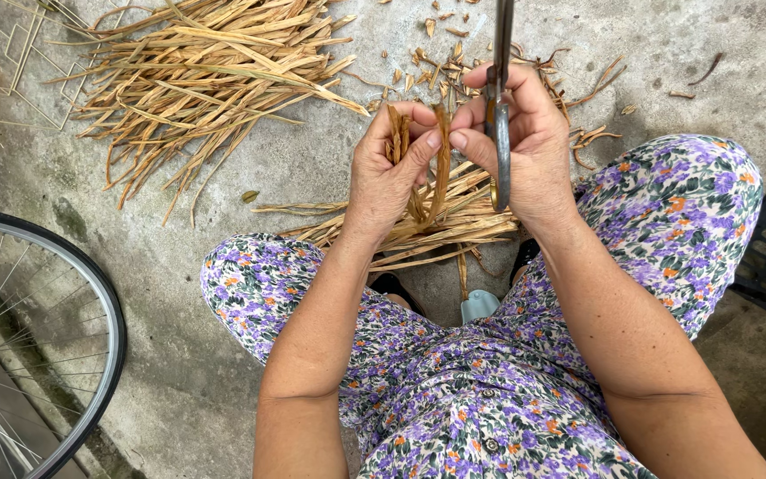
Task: The person sits on the concrete ground sorting through bundles of dried leaf strips, picking up individual strips and cutting off the hard edge pieces with scissors, letting the trimmed scraps fall onto a growing pile beside them while placing trimmed strips back with the bundle.
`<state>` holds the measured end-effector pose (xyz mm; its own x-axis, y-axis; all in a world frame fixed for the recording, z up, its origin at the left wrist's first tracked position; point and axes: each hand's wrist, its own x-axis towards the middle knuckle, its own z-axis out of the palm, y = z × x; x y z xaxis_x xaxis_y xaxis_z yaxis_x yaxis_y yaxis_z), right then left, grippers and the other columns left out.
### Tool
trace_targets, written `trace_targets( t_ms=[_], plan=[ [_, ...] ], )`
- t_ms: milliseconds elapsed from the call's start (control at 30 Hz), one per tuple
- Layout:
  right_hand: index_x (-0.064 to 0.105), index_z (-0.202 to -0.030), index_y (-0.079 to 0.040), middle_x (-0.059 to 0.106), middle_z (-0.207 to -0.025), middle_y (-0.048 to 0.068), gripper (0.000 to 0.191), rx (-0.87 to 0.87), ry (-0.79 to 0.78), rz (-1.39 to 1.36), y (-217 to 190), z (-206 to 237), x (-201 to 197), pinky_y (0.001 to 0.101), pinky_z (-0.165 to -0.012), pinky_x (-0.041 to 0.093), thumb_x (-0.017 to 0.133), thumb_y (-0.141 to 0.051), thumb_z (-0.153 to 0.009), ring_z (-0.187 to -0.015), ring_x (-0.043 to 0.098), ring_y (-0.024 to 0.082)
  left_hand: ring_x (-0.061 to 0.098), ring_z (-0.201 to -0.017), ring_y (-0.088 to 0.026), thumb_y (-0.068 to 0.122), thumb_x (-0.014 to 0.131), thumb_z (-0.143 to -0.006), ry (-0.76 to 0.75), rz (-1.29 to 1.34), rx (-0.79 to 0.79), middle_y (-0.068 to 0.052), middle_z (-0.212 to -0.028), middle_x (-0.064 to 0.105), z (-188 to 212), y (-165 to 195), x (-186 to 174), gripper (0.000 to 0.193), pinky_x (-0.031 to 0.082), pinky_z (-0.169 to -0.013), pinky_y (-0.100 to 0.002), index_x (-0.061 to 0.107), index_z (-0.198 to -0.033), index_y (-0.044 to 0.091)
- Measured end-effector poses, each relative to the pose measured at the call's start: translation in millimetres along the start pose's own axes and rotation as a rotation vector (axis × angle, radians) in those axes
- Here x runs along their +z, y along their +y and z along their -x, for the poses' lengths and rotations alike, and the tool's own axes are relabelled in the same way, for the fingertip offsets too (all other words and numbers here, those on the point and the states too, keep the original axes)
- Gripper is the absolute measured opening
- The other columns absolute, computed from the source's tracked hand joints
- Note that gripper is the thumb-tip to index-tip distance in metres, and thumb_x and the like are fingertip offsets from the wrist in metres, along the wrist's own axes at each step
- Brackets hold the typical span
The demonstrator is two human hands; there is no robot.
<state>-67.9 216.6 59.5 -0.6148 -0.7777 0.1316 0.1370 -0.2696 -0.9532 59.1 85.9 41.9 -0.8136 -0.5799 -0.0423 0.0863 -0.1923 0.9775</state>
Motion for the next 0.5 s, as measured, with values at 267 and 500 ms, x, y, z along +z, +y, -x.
trace_targets(
  t_ms=[267, 500],
  plan=[
    [0.052, -0.139, -0.007, 0.069, -0.111, 0.008, 0.045, 0.028, -0.033, -0.101, 3.7, 2.4, 2.6, 0.0253, -0.093, 0.058, 0.072, 0.007, -0.101, -0.102, 0.070, 0.013, 0.052, -0.065, -0.005, 0.012, 0.067, -0.102, -0.180, 0.540, -0.236, -0.006, -0.094, 0.069, -0.3, 7.7, -14.9, 0.018, 0.042, -0.058, -0.020, 0.062, -0.119, 0.008],
    [0.052, -0.141, -0.007, 0.069, -0.108, 0.008, 0.047, -0.009, -0.026, -0.083, 6.4, 2.6, 0.6, 0.0228, -0.093, 0.057, 0.076, 0.006, -0.102, -0.101, 0.068, 0.010, 0.050, -0.068, -0.005, 0.013, 0.067, -0.106, -0.164, 0.529, -0.215, -0.004, -0.096, 0.068, -1.5, 4.5, -14.4, 0.022, 0.043, -0.061, -0.021, 0.065, -0.126, 0.003]
  ],
)
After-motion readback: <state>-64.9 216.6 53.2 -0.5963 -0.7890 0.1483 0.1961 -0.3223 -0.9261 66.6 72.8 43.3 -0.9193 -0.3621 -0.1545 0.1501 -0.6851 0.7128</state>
